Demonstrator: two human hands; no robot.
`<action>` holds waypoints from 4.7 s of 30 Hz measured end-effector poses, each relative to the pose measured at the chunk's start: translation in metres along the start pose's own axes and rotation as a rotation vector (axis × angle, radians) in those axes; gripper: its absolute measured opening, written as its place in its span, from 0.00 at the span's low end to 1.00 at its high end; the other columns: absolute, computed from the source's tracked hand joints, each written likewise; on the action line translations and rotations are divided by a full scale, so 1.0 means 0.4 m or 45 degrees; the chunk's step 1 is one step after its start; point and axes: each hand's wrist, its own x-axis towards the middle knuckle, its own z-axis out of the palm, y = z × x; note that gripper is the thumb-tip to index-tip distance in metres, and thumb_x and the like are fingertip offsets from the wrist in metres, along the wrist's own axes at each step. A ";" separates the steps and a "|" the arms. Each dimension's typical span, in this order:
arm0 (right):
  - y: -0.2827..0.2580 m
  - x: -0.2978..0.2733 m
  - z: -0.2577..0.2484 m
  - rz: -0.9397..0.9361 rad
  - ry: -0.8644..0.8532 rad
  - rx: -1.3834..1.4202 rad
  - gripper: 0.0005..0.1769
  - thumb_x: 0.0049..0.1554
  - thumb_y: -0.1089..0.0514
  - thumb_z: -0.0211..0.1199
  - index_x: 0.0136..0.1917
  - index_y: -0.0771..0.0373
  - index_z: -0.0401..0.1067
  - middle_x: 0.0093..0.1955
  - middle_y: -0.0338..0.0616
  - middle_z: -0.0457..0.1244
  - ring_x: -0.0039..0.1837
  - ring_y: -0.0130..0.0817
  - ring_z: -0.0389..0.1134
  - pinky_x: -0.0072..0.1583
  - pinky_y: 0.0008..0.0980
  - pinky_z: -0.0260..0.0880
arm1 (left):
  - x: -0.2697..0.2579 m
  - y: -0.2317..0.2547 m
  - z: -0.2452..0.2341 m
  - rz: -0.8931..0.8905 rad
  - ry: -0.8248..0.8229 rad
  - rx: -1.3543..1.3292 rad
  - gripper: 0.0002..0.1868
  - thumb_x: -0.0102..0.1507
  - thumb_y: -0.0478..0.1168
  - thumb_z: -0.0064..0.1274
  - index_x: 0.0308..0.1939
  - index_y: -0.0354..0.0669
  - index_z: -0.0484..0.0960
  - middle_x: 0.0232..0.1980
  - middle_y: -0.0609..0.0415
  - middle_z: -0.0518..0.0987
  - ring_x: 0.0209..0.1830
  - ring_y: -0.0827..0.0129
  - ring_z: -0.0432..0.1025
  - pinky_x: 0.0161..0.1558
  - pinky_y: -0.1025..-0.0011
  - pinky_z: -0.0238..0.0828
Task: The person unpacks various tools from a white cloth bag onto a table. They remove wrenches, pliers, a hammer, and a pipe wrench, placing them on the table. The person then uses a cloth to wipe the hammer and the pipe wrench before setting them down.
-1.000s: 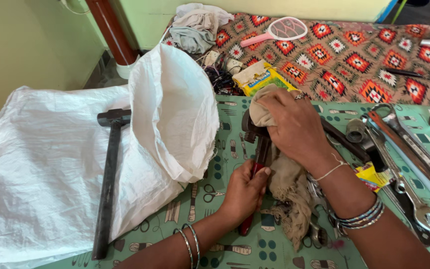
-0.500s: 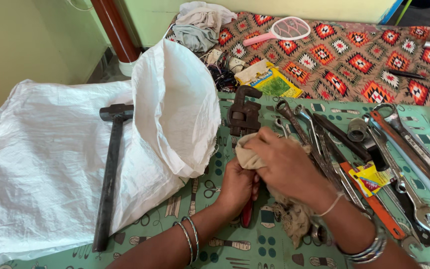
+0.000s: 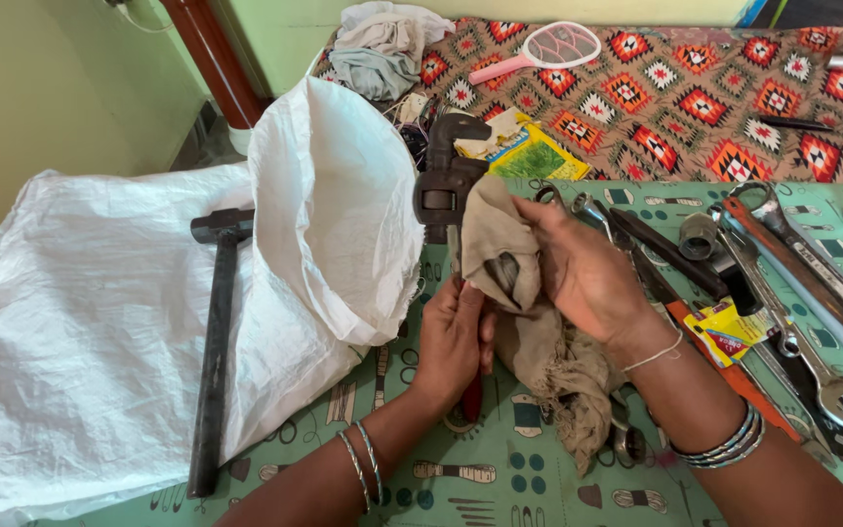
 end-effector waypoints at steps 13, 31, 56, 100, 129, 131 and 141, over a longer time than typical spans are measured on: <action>0.062 -0.040 0.025 -0.264 0.244 -0.311 0.25 0.45 0.72 0.72 0.57 0.65 0.75 0.53 0.42 0.71 0.55 0.33 0.74 0.57 0.36 0.75 | -0.044 0.045 0.043 0.280 -0.244 0.474 0.14 0.76 0.43 0.40 0.41 0.37 0.74 0.26 0.59 0.74 0.22 0.75 0.70 0.25 0.72 0.66; 0.129 -0.047 0.071 0.036 0.131 -0.375 0.16 0.53 0.67 0.72 0.54 0.73 0.75 0.44 0.49 0.72 0.42 0.38 0.74 0.43 0.38 0.75 | 0.040 0.166 -0.020 0.199 0.101 -0.520 0.17 0.66 0.37 0.58 0.56 0.32 0.78 0.49 0.50 0.83 0.45 0.68 0.78 0.51 0.66 0.76; 0.023 -0.033 0.065 0.207 -0.289 -0.850 0.37 0.45 0.68 0.74 0.67 0.65 0.69 0.55 0.38 0.70 0.55 0.25 0.72 0.59 0.30 0.73 | 0.071 0.345 -0.167 0.813 0.379 -0.483 0.12 0.69 0.39 0.54 0.51 0.33 0.77 0.46 0.41 0.84 0.45 0.57 0.82 0.48 0.65 0.83; -0.015 -0.019 0.061 0.359 -0.395 -1.532 0.34 0.49 0.53 0.69 0.69 0.56 0.70 0.65 0.41 0.69 0.65 0.30 0.67 0.66 0.32 0.65 | 0.024 0.398 -0.574 0.173 0.671 0.224 0.10 0.63 0.40 0.56 0.39 0.35 0.79 0.28 0.47 0.82 0.17 0.62 0.77 0.12 0.69 0.61; -0.039 -0.127 0.201 0.206 -0.899 -1.785 0.27 0.60 0.37 0.53 0.62 0.56 0.75 0.49 0.45 0.74 0.51 0.39 0.75 0.53 0.38 0.71 | 0.076 0.367 -0.371 0.385 0.500 2.360 0.13 0.68 0.46 0.54 0.45 0.40 0.86 0.46 0.38 0.81 0.42 0.42 0.77 0.46 0.50 0.74; -0.053 -0.116 0.175 0.176 -0.873 -1.676 0.26 0.62 0.38 0.52 0.58 0.57 0.78 0.50 0.42 0.74 0.51 0.34 0.77 0.54 0.35 0.74 | 0.060 0.393 -0.296 0.670 0.492 2.147 0.13 0.67 0.44 0.54 0.48 0.41 0.85 0.46 0.40 0.80 0.43 0.43 0.77 0.44 0.50 0.73; -0.206 -0.062 -0.074 0.498 0.313 -2.451 0.19 0.52 0.42 0.70 0.46 0.58 0.77 0.39 0.44 0.73 0.44 0.38 0.74 0.49 0.41 0.70 | 0.057 0.241 0.035 0.594 -0.132 1.602 0.15 0.63 0.47 0.54 0.48 0.44 0.83 0.47 0.46 0.83 0.39 0.51 0.79 0.42 0.55 0.75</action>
